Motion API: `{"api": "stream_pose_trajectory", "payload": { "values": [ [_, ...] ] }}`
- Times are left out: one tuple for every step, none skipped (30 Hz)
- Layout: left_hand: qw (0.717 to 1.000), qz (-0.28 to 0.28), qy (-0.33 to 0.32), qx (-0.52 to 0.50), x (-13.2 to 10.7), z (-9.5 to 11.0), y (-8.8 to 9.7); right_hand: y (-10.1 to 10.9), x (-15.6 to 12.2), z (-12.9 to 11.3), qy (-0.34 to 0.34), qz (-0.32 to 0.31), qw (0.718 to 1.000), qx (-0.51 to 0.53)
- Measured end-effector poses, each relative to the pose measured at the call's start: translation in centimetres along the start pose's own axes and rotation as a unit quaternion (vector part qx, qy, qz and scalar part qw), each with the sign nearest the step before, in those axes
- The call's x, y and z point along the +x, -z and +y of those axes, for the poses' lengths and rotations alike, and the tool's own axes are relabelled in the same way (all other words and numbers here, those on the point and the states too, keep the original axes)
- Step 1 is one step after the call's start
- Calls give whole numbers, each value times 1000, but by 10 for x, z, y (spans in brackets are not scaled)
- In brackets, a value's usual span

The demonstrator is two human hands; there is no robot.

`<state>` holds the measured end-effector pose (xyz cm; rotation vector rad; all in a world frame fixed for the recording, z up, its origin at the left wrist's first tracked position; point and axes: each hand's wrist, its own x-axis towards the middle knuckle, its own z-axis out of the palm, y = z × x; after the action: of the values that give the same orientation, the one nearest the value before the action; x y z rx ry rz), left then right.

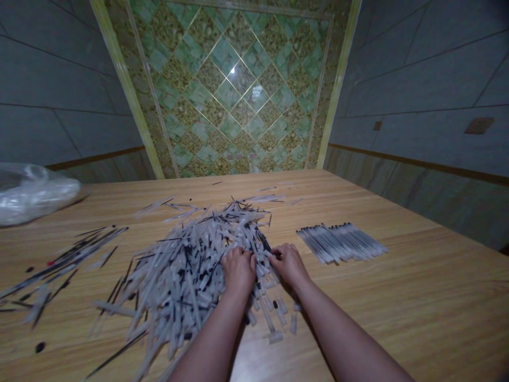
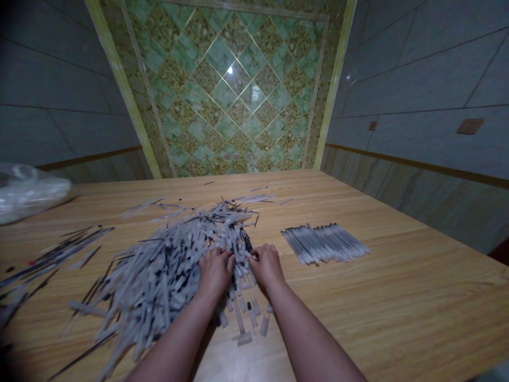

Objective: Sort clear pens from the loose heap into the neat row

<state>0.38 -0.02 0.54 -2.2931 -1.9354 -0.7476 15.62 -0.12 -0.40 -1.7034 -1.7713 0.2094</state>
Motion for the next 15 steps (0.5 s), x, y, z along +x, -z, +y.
{"api": "stream_pose_trajectory", "payload": {
  "values": [
    [1000, -6, 3, 11, 1, 1, 0, -2, -1, 1, -3, -5, 1000, 0],
    [1000, -10, 5, 21, 1, 3, -1, -3, -2, 2, -4, -9, 1000, 2],
    [999, -13, 8, 30, 2, 4, -1, -4, -2, 3, -3, -13, 1000, 4],
    [999, -15, 12, 39, 3, 6, -1, -5, -3, 3, -1, -16, 1000, 7],
    [999, -15, 17, 47, 4, 7, -2, -6, -4, 4, 0, -18, 1000, 9],
    [998, -15, 22, 54, 6, 9, -3, -6, -5, 4, 1, -20, 1000, 10],
    [998, -14, 25, 60, 7, 10, -3, -7, -5, 5, 1, -21, 1000, 11],
    [997, -14, 28, 64, 8, 11, -4, -7, -5, 5, 0, -22, 1000, 12],
    [997, -15, 30, 65, 9, 12, -6, -7, -5, 5, -1, -25, 1000, 13],
    [997, -18, 32, 66, 10, 12, -7, -7, -6, 6, -1, -27, 1000, 15],
    [997, -22, 32, 68, 12, 13, -8, -8, -6, 6, 0, -30, 999, 16],
    [997, -28, 32, 70, 14, 13, -9, -8, -6, 7, 1, -33, 999, 19],
    [996, -34, 32, 74, 16, 13, -9, -9, -6, 8, 4, -35, 999, 21],
    [996, -40, 33, 79, 18, 13, -9, -9, -6, 8, 7, -36, 999, 24],
    [995, -44, 32, 84, 20, 13, -9, -10, -6, 9, 11, -38, 999, 28]
  ]
}}
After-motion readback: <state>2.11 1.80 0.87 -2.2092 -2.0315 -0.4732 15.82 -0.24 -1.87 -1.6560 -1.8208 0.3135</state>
